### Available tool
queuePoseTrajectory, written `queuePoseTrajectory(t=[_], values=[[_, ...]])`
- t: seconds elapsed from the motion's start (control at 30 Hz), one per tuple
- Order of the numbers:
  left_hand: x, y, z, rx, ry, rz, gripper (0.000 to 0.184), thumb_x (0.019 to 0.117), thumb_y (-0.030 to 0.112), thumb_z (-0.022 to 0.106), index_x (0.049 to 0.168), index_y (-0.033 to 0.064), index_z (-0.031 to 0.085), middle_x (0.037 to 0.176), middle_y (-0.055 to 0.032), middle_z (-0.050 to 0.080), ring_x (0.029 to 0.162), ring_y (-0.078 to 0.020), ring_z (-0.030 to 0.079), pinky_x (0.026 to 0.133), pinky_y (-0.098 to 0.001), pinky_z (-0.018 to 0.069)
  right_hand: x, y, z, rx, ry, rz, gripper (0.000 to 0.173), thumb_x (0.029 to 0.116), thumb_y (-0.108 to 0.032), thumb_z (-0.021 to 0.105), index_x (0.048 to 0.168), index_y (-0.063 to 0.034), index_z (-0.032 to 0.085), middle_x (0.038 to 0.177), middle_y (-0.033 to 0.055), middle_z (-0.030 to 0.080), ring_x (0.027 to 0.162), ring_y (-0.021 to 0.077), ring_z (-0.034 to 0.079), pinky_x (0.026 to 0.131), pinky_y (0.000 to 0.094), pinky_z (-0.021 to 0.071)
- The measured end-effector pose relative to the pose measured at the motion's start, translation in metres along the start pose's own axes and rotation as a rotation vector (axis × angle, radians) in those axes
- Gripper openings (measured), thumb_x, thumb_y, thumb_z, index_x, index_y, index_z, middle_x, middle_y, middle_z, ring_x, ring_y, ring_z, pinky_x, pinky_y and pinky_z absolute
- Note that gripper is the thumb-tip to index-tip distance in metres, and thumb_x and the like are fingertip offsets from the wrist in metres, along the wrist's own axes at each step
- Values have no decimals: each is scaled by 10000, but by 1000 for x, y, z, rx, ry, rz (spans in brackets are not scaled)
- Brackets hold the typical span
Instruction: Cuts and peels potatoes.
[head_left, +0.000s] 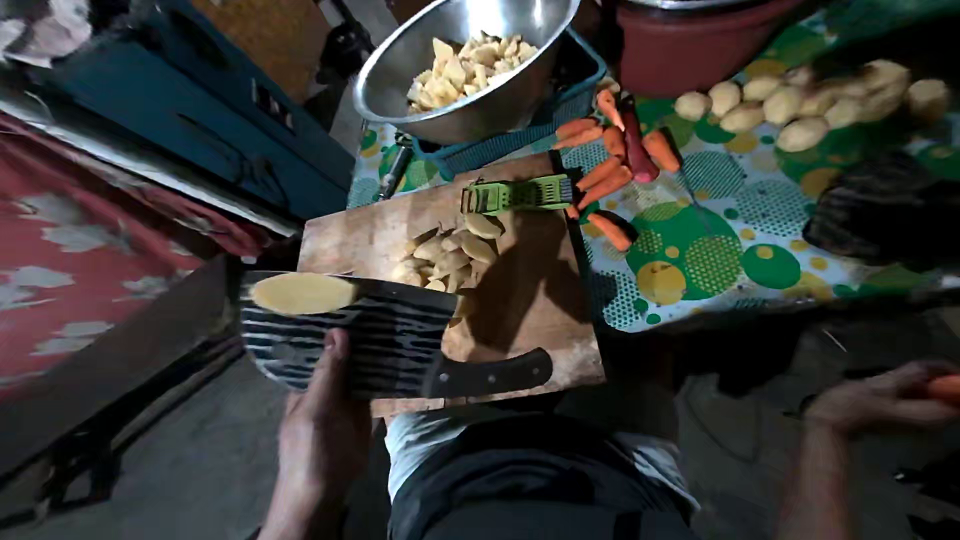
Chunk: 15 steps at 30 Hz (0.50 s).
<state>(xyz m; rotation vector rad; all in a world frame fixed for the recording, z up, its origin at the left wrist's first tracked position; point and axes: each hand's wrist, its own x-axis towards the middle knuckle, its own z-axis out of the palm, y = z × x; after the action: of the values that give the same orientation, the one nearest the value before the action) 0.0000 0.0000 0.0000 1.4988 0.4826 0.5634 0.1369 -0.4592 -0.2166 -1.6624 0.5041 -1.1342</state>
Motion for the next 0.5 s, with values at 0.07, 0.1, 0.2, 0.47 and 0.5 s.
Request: queuePoseTrajectory(t=[0.07, 0.1, 0.2, 0.47, 0.5], values=[[5, -7, 16, 2, 2, -92, 260, 1105, 236, 392, 1196, 123, 609, 982, 48, 756, 898, -76, 737, 812, -280, 633, 12, -69, 19, -71, -250, -214, 476, 1061, -114, 517, 1325, 270, 418, 1288, 342, 565, 1183, 216, 609, 1033, 273, 489], [7, -10, 22, 7, -4, -139, 258, 1105, 221, 387, 1192, 105, 599, 969, 41, 755, 885, -85, 740, 802, -290, 638, 8, -102, 34, -163, -410, -286, 456, 1046, -123, 549, 1278, 263, 474, 1225, 353, 601, 1135, 239, 639, 1003, 297, 515], [16, -17, 35, 36, -54, -247, 252, 1101, 201, 393, 1179, 78, 599, 928, 30, 750, 852, -85, 737, 784, -285, 633, -10, -138, 89, -405, -869, -498, 405, 984, -215, 639, 1262, 81, 632, 1117, 340, 681, 1015, 509, 678, 854, 656, 529], [17, -28, 34, -45, -36, -500, 321, 1114, 220, 414, 1266, -17, 566, 988, -67, 726, 888, -126, 722, 803, -321, 617, -88, -249, 102, -82, -1338, -879, 624, 964, -587, 560, 1342, -100, 656, 1107, 266, 685, 1012, 501, 642, 891, 710, 453], [16, -26, 35, -77, -49, -525, 323, 1116, 221, 411, 1280, -18, 553, 1001, -75, 723, 894, -131, 721, 805, -324, 617, -110, -260, 97, -61, -1394, -943, 604, 952, -577, 584, 1376, -152, 641, 1080, 234, 704, 966, 466, 677, 862, 693, 493]])
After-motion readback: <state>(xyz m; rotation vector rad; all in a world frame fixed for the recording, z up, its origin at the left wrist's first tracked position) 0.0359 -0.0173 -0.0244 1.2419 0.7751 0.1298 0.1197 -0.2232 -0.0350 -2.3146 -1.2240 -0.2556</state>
